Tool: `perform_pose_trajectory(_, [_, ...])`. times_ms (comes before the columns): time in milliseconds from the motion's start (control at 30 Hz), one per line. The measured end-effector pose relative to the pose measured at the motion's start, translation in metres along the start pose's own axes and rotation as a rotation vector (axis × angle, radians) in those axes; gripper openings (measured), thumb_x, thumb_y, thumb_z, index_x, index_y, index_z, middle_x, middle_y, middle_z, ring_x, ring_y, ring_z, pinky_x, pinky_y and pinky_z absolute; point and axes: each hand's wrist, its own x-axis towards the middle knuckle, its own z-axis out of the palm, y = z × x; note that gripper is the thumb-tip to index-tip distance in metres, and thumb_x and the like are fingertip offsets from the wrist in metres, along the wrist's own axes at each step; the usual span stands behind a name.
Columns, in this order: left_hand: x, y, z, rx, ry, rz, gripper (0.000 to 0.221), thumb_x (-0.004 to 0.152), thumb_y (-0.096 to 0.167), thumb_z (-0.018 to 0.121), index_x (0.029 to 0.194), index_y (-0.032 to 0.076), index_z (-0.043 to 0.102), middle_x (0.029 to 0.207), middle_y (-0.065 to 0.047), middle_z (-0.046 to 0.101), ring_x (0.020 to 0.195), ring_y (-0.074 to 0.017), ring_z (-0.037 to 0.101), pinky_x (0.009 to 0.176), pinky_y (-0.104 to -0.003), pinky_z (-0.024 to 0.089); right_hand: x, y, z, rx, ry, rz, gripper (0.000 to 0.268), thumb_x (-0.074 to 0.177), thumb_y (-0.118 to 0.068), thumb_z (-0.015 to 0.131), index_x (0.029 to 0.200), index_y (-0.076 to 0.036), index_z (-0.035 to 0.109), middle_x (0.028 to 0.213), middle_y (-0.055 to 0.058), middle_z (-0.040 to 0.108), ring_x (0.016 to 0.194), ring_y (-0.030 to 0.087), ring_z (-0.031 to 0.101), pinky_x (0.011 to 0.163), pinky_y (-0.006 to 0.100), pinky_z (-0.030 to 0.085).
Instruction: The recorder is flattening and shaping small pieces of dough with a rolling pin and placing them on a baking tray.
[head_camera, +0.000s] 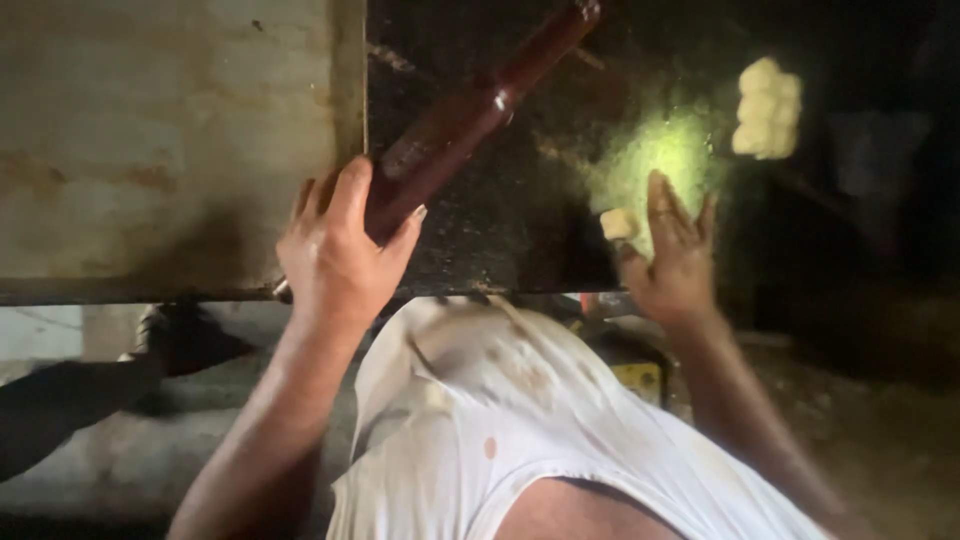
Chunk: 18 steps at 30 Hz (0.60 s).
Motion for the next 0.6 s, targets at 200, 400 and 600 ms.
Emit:
perform_pose_trajectory(200, [0.015,0.029,0.03,0.08,0.022,0.125,0.062,0.08,0.027,0.094,0.129,0.006,0.064,0.115,-0.014,0.068,0.103,-0.0351,0.065,0.08,-0.046,0.058,-0.01,-0.016,0.027,-0.227,-0.403,0.03,0.093,0.095,-0.057,0.052,0.164,-0.009,0.011,0.17,0.02,0.005,0.156,0.041,0.001,0.123,0.06,0.0])
perform_pose_trajectory(400, [0.021,0.055,0.088,0.133,-0.265,0.327,0.062,0.081,0.033,0.089,0.133,0.011,0.062,0.114,-0.006,0.065,0.108,-0.0297,0.062,0.078,-0.041,0.059,-0.022,0.031,0.018,0.323,-0.241,0.002,0.069,0.1,-0.034,0.051,0.16,-0.005,0.036,0.166,0.023,0.036,0.158,0.038,0.025,0.128,0.059,0.006])
perform_pose_trajectory(600, [0.027,0.103,0.117,0.154,-0.612,0.539,0.066,0.08,0.052,0.071,0.137,0.019,0.059,0.127,-0.007,0.056,0.119,-0.0306,0.06,0.078,-0.044,0.06,-0.013,0.058,-0.031,0.0,0.594,-0.057,0.009,0.103,-0.009,0.059,0.112,-0.009,0.06,0.105,0.012,0.065,0.084,0.033,0.067,0.072,0.039,0.057])
